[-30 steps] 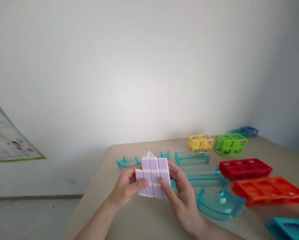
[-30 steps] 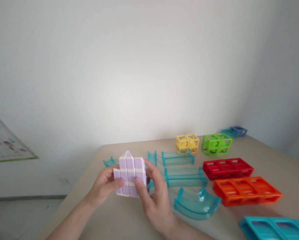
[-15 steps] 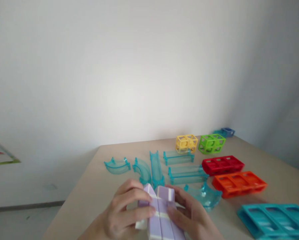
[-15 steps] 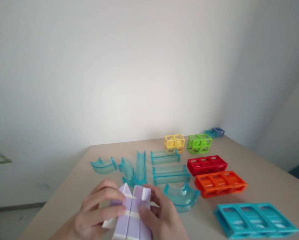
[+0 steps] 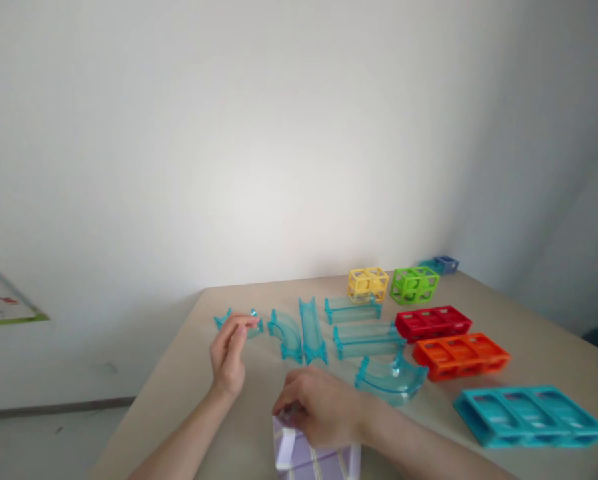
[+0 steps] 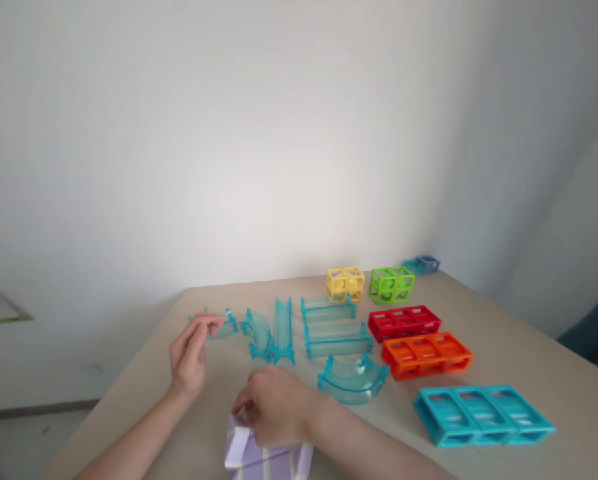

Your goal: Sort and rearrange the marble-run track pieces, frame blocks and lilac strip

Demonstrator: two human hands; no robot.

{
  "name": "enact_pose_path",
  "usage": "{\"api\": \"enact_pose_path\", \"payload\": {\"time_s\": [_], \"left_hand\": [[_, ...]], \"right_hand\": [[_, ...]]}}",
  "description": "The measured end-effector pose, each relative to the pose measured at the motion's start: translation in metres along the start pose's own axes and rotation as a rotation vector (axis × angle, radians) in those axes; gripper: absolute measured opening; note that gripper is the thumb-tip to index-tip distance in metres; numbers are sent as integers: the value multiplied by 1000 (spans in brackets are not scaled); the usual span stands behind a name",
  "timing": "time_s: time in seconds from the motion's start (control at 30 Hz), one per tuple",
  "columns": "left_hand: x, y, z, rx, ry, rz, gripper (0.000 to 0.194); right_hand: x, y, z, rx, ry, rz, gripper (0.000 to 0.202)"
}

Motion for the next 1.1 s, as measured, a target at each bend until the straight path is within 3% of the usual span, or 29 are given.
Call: {"api": "enact_pose_path", "payload": {"time_s": [0.17,0.23,0.3,0.4,0.53,0.73,0.93,1.1], "left_hand": [[2,-5,2,64,-4,-80,31],[0,-5,6,93,-40,-65,33],[-2,-6,11,119,-80,-50,34],[-3,-6,14,130,-113,-42,32],[-1,-9,13,127,-108,-48,30],[0,-16,15,129,-100,-66,30],[-1,-21,21,129,-153,-91,29],[-1,-24,21,117,-158,-101,29]], "right_hand": [[-8,0,-18,-15,179,-31,34],[-11,-14,-18,-10,152,-144,31],[-13,-30,-9,-26,66,-284,47],[-14,-41,12,-207,-9,-409,35],[-13,-31,26,-325,-30,-376,18],[-17,-24,16,-361,-38,-310,18],[-16,-22,10,-409,63,-353,17],[-15,-34,-4,-371,158,-446,14]]}}
Point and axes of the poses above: each hand's wrist, its own x-axis towards the middle knuckle, its own z-axis out of the palm, y = z × x, the point moved 8 cm from there along x, towards the middle knuckle, and after that the axes turned 9 degrees about -z, right-handed, at the moved point
